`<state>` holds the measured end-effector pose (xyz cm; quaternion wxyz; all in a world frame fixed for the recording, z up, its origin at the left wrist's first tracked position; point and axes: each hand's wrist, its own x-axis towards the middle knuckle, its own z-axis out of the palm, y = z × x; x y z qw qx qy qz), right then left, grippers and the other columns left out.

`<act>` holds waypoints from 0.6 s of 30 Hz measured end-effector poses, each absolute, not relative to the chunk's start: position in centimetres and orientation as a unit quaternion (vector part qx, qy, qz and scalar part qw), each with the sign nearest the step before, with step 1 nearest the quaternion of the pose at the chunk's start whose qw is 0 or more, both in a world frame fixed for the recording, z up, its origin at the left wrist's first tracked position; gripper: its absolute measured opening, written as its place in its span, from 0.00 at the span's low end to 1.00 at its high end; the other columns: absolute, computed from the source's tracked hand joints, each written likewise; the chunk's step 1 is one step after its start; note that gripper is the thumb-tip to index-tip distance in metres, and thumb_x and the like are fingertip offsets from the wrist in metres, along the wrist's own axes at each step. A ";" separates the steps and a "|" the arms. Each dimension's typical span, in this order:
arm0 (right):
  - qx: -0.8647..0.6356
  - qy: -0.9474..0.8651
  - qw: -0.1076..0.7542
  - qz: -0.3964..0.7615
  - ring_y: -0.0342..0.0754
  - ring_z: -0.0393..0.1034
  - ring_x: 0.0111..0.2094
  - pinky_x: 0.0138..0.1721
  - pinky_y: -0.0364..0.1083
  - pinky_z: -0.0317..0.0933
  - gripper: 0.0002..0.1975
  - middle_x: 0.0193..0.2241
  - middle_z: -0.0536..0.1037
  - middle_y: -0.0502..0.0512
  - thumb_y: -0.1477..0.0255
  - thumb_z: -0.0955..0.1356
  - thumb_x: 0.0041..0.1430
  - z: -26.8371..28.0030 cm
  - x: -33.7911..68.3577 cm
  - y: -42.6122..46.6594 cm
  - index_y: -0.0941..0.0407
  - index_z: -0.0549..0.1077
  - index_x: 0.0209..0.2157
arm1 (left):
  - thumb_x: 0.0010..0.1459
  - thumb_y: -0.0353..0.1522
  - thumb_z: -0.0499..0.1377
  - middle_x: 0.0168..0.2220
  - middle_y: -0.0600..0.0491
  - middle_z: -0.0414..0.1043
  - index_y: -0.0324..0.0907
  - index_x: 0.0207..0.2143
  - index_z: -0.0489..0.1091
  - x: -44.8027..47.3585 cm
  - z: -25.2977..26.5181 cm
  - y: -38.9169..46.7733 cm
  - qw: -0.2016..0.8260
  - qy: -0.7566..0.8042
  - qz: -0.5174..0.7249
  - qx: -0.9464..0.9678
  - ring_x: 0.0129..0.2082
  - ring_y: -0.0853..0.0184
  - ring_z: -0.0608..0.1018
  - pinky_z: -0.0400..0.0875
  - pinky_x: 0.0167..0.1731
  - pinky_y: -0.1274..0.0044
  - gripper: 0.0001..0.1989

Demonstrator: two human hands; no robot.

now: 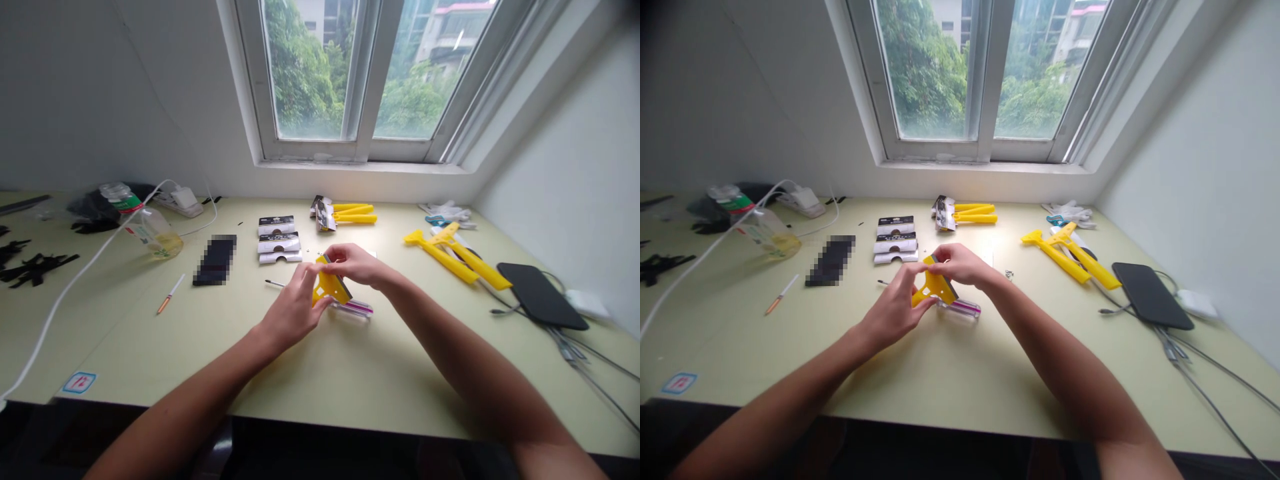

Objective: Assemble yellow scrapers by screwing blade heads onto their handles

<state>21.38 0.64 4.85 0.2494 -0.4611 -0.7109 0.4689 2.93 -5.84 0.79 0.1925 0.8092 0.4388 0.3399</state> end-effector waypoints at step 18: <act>-0.400 -0.708 0.256 0.523 0.43 0.68 0.29 0.32 0.44 0.62 0.13 0.29 0.75 0.52 0.63 0.68 0.55 5.0 22.6 1.0 0.59 0.74 0.35 | 0.63 0.29 0.54 0.54 0.40 0.66 0.38 0.43 0.69 2.5 0.5 -5.5 0.002 0.368 0.326 0.871 0.36 0.64 0.79 0.79 0.34 0.71 0.07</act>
